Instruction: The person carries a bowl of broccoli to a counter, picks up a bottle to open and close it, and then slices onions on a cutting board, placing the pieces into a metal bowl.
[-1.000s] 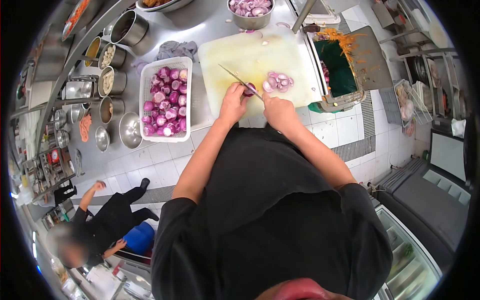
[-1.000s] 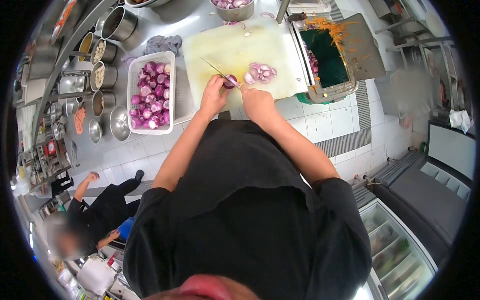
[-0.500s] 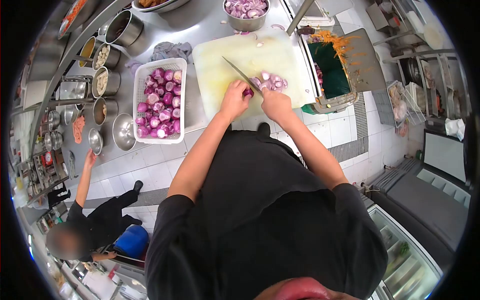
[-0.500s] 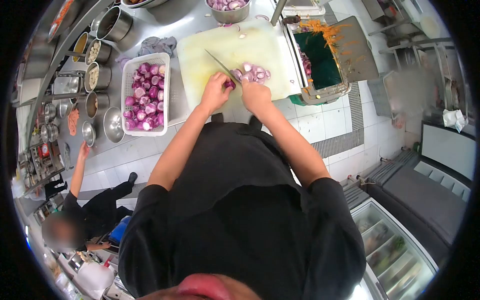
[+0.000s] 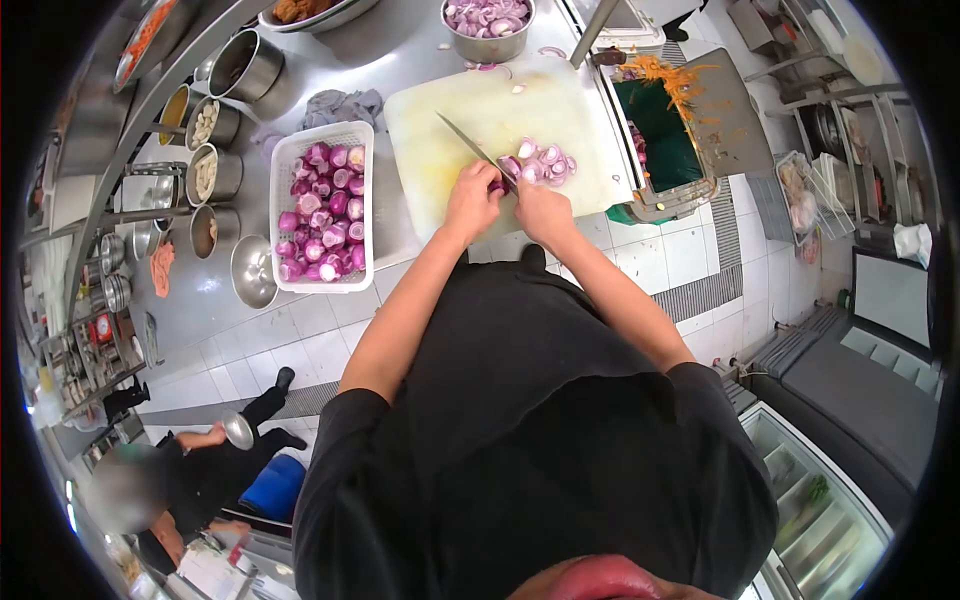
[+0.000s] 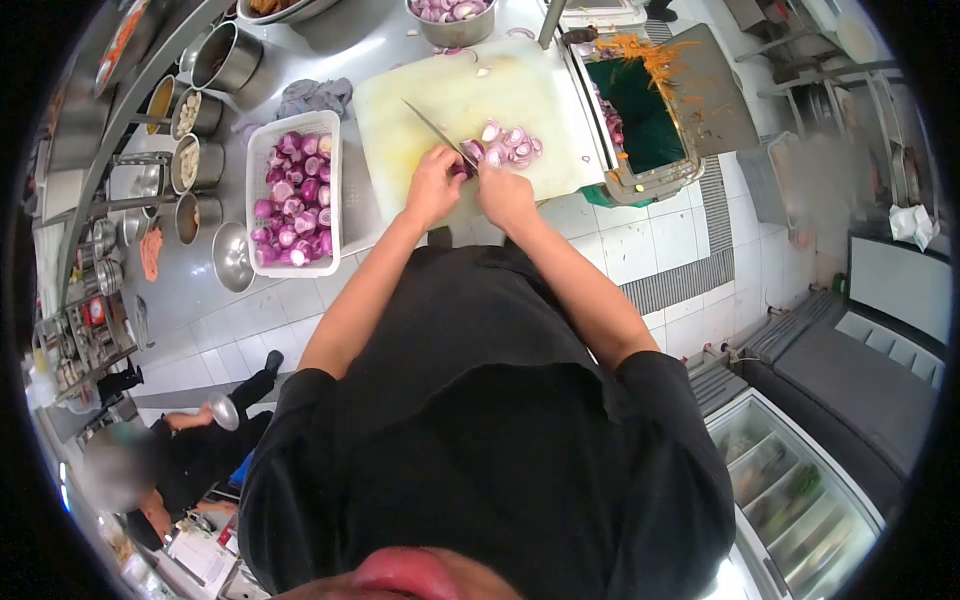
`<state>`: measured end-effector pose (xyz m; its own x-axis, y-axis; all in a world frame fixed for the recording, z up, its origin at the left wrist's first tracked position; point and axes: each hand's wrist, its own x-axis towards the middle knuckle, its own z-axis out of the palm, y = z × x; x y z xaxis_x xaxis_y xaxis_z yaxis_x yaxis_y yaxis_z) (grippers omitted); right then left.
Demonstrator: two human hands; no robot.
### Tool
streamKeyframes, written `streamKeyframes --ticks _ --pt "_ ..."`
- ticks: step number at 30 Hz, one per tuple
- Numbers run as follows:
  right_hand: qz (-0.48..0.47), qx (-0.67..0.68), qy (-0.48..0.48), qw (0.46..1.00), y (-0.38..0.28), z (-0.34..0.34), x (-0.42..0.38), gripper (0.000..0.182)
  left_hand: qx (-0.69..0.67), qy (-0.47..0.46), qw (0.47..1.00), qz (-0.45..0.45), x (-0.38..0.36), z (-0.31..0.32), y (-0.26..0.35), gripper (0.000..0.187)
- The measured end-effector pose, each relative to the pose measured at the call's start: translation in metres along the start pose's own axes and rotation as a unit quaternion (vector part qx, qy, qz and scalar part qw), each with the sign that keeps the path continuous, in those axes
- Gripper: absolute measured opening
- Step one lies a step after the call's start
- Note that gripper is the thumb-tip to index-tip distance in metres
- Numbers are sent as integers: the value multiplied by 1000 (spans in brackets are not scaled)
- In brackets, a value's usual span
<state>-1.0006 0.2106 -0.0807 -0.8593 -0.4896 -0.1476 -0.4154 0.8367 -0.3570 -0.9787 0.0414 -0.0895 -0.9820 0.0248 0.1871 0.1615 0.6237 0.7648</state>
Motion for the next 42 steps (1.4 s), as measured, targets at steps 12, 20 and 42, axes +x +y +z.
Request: streamKeyframes --ticks 12,20,42 --pt "24 -40 17 999 7 6 -17 18 10 79 997 17 -21 -10 -19 15" --pt "24 -88 -18 996 -3 -10 -19 16 38 -4 995 95 -10 11 -20 22" --pt "1 -120 -30 992 -18 -40 -13 12 12 42 997 56 -15 16 -23 10"
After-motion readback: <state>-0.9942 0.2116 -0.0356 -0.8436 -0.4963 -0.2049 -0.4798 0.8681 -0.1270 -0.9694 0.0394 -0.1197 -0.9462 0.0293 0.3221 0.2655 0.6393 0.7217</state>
